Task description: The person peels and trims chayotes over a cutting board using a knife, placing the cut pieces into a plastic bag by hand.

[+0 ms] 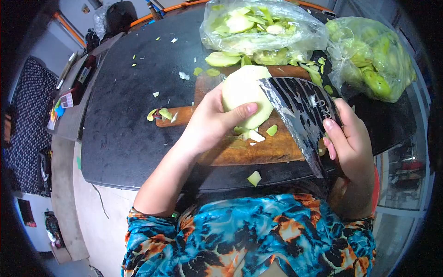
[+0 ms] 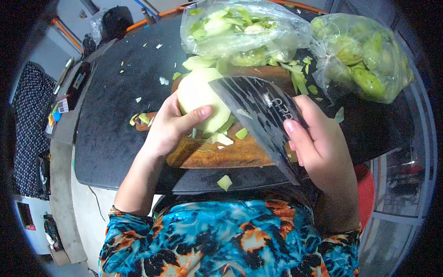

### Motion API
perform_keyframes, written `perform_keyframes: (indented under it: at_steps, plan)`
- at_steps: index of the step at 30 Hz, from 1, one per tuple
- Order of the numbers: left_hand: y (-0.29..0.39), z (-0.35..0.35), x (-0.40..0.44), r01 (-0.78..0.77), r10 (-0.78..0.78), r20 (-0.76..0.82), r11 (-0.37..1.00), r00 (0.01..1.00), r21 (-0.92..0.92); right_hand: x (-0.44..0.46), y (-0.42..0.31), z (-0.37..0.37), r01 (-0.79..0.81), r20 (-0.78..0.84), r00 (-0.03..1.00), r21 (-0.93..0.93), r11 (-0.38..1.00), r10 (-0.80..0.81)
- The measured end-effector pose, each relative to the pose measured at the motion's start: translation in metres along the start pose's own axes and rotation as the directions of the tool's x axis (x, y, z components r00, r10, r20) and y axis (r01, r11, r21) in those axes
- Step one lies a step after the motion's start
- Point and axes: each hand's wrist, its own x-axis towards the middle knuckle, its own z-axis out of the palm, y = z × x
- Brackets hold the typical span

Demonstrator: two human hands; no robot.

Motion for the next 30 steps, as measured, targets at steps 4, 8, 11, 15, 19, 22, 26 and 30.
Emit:
perform_keyframes:
  at_steps: [4, 8, 11, 15, 19, 22, 26, 30]
  plan:
    - [-0.002, -0.001, 0.000, -0.014, 0.014, 0.020, 0.999, 1.000, -0.032, 0.002, 0.003, 0.000, 0.036, -0.009, 0.999, -0.045, 0.998, -0.037]
    - [-0.005, 0.000, 0.001, -0.034, 0.034, 0.010, 0.999, 0.999, -0.036, 0.005, -0.002, -0.002, -0.060, 0.075, 0.995, 0.020, 0.998, 0.058]
    - [-0.002, -0.002, 0.009, -0.087, 0.086, 0.018, 0.996, 0.996, 0.036, 0.019, -0.006, -0.012, -0.084, 0.191, 0.978, 0.010, 0.996, 0.081]
    - [0.004, -0.009, 0.032, -0.034, 0.033, 0.039, 0.999, 0.999, 0.005, 0.040, -0.019, -0.027, -0.188, 0.192, 0.966, 0.063, 0.980, 0.173]
    - [0.007, -0.010, 0.068, -0.111, 0.105, -0.065, 0.989, 0.992, -0.096, 0.061, -0.028, -0.036, -0.035, 0.185, 0.982, 0.024, 0.999, 0.030]
    - [0.017, -0.007, 0.091, -0.215, 0.186, -0.180, 0.964, 0.966, -0.154, 0.085, -0.031, -0.039, 0.075, 0.186, 0.980, -0.008, 0.997, -0.072]
    - [0.025, -0.006, 0.100, -0.175, 0.129, -0.289, 0.975, 0.949, -0.139, 0.099, -0.023, -0.024, 0.097, 0.142, 0.985, 0.052, 0.994, -0.103]
    - [0.001, -0.014, 0.110, -0.277, 0.211, -0.293, 0.938, 0.933, -0.206, 0.097, 0.000, 0.007, -0.029, 0.207, 0.978, 0.263, 0.964, -0.027]
